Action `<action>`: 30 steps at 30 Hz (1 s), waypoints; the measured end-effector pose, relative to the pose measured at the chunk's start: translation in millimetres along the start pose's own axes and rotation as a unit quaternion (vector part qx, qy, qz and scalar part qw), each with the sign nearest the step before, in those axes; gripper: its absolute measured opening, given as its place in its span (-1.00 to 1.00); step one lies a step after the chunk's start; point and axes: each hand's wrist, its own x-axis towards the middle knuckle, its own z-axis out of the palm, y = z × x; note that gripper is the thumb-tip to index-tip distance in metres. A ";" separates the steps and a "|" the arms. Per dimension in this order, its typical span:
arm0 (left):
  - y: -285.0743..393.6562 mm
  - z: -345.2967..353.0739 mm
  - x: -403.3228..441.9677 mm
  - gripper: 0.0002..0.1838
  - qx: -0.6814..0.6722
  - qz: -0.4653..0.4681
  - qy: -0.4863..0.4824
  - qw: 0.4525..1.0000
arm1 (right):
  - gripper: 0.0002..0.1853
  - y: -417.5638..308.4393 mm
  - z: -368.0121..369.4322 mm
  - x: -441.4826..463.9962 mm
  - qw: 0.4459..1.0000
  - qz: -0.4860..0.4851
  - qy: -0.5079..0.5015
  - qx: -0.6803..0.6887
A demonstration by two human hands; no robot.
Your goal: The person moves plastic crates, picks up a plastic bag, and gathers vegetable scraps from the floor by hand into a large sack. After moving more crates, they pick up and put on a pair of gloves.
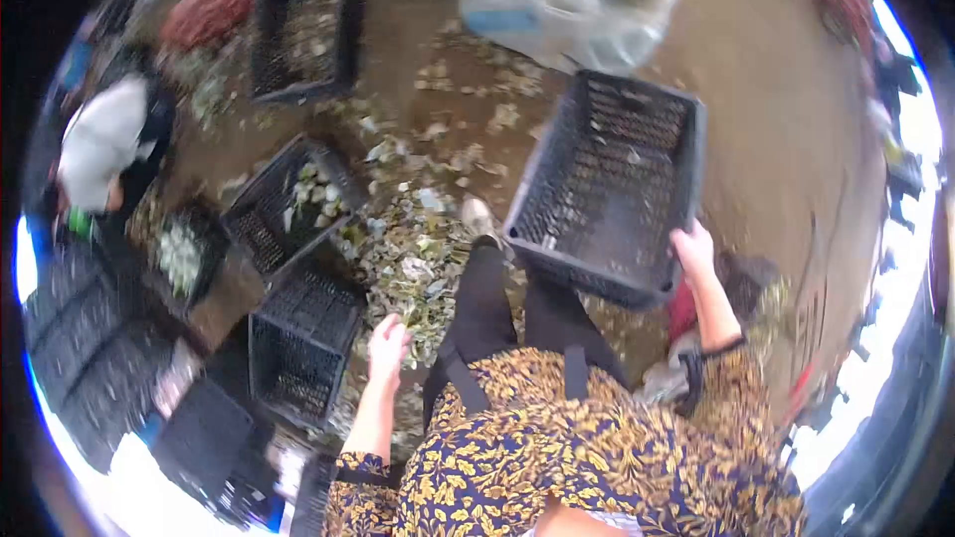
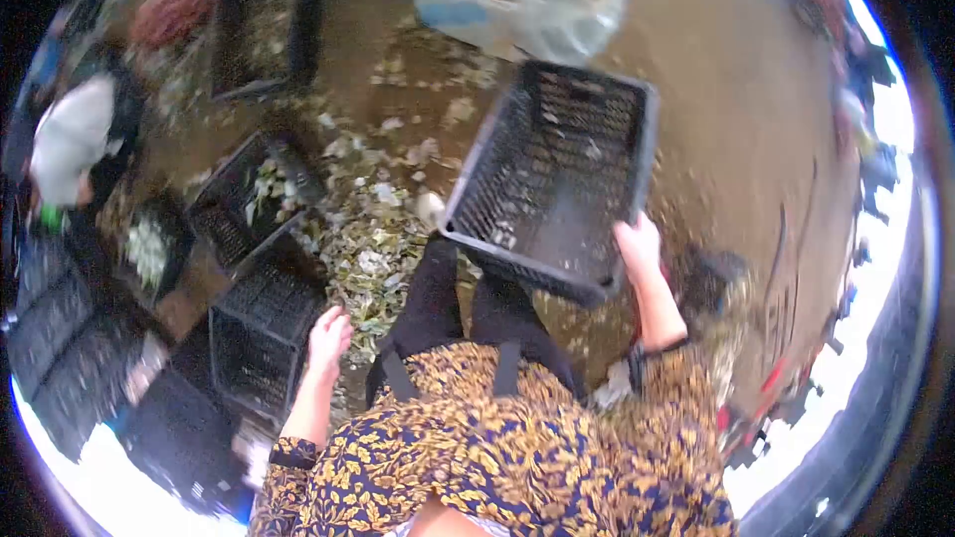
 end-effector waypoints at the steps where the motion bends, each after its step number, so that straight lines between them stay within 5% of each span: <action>1: 3.5 2.1 -19.1 -0.52 0.056 0.006 0.002 0.998 | -0.79 -30.4 4.8 -35.1 0.998 0.053 -0.001 0.046; 2: -43.7 -17.7 -7.7 -0.54 0.120 0.076 -0.021 0.990 | -0.78 -35.2 12.6 -60.3 0.993 0.068 -0.023 0.095; 3: -50.1 -18.4 -17.2 -0.53 0.018 0.069 -0.044 0.996 | -0.77 -43.9 27.8 -75.3 0.992 0.051 -0.034 0.109; 6: -59.2 -19.2 -32.2 -0.54 0.074 0.071 -0.087 0.991 | -0.73 -70.6 78.7 -97.4 0.990 0.012 -0.094 0.100; 9: -68.4 -14.0 -51.3 -0.53 -0.047 0.010 -0.093 0.994 | -0.75 -99.5 131.4 -107.2 0.982 -0.032 -0.165 0.088; 15: -178.7 -30.2 -67.2 -0.57 -0.155 0.027 0.053 0.986 | -0.76 -169.9 285.5 -118.9 0.932 -0.162 -0.320 0.040; 18: -240.5 -40.5 -100.1 -0.61 -0.156 -0.055 0.129 0.978 | -0.62 -200.0 359.5 -153.2 0.896 -0.198 -0.390 0.073; 24: -353.8 52.0 -175.3 -0.60 -0.334 -0.212 0.251 0.884 | -0.77 -225.3 487.5 -197.1 0.878 -0.255 -0.403 -0.031; 27: -362.2 94.8 -201.1 -0.56 -0.383 -0.284 0.241 0.846 | -0.84 -215.1 541.6 -212.2 0.867 -0.267 -0.419 0.024; 30: -371.5 155.3 -205.9 -0.49 -0.411 -0.260 0.250 0.837 | -0.83 -185.1 584.8 -213.0 0.841 -0.254 -0.476 0.043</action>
